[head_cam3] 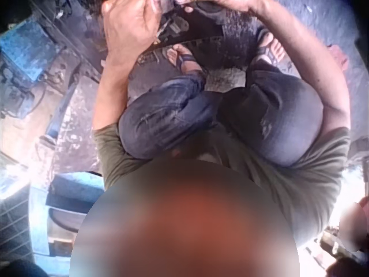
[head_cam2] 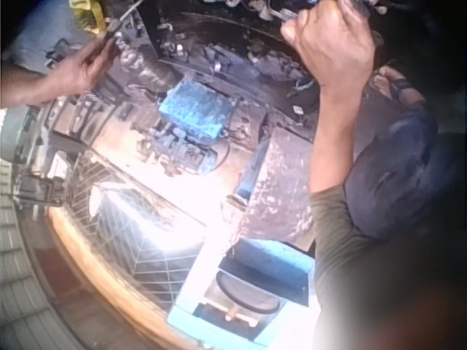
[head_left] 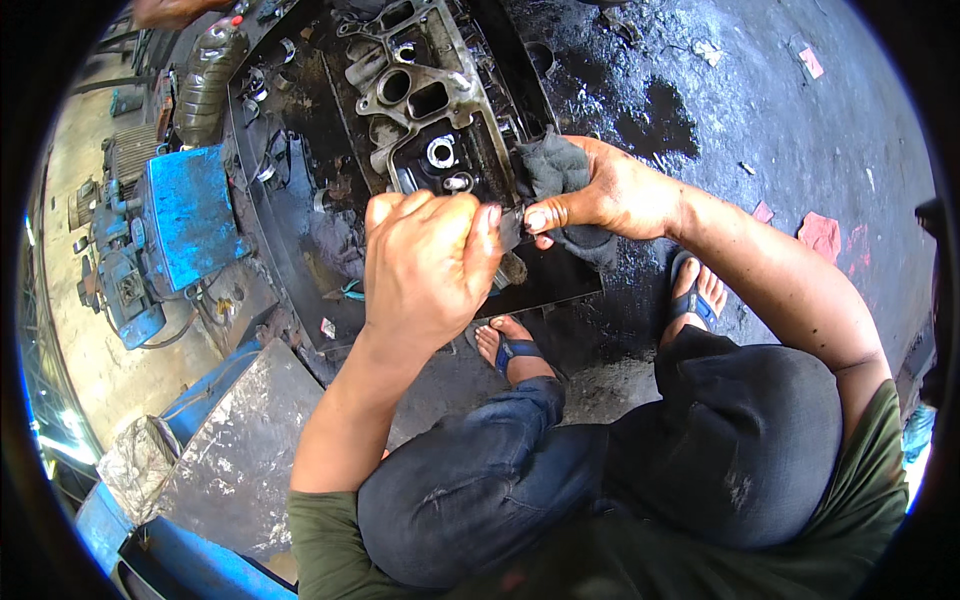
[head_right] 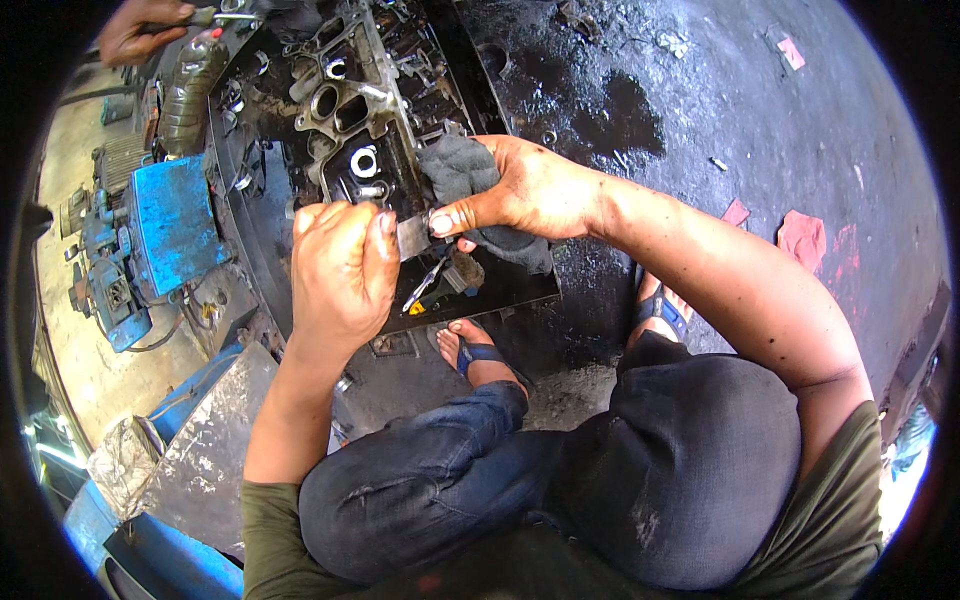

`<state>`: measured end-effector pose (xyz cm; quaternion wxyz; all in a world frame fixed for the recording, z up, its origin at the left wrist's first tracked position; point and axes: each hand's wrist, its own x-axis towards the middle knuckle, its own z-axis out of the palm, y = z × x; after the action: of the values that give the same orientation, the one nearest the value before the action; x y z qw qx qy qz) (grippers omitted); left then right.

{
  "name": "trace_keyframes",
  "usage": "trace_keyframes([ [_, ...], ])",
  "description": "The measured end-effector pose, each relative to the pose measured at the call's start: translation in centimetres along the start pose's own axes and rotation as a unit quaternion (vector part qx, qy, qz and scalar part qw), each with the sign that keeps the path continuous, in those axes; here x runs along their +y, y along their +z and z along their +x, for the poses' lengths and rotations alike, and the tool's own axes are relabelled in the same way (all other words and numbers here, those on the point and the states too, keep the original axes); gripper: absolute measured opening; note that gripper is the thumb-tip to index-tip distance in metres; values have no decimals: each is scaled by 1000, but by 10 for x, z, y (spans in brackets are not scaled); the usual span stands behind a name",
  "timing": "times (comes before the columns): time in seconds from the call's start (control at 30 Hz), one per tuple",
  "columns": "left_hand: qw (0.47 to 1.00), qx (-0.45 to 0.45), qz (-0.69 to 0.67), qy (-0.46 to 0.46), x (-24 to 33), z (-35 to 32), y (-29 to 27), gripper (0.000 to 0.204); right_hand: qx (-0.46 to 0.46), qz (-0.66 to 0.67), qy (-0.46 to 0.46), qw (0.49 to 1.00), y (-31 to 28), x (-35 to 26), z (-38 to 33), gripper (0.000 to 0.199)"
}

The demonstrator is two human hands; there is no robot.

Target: The person scrubs and scrapes a metal engine part with a wire brush and a screwdriver, wiping away residue with a rag. A second person assists by holding the part and using a tool nearby.

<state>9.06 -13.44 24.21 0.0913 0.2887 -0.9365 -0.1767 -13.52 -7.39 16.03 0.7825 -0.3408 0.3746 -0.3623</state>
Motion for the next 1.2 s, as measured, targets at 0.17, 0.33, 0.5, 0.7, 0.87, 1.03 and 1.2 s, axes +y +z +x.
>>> trace_keyframes([
  [0.17,999,31,1,-33,4,2,-4,30,4,-17,-51,999,-1,0,1,33],
  [0.33,1000,4,23,5,5,1,-6,30,-5,-52,-46,998,-2,0,2,36],
  [0.5,999,2,35,11,2,-1,-5,29,-2,-52,-60,997,-4,0,0,37],
  [0.7,1000,10,16,-2,6,-3,-3,28,21,-125,-78,989,-1,0,-2,45],
  [0.87,998,31,44,-17,9,-3,0,30,23,-112,-55,992,0,1,-3,46],
  [1.03,997,47,53,9,7,-3,2,29,2,-22,-56,998,0,1,-3,44],
  [1.2,997,42,64,9,9,-5,4,28,25,-70,-67,995,2,3,-2,39],
])
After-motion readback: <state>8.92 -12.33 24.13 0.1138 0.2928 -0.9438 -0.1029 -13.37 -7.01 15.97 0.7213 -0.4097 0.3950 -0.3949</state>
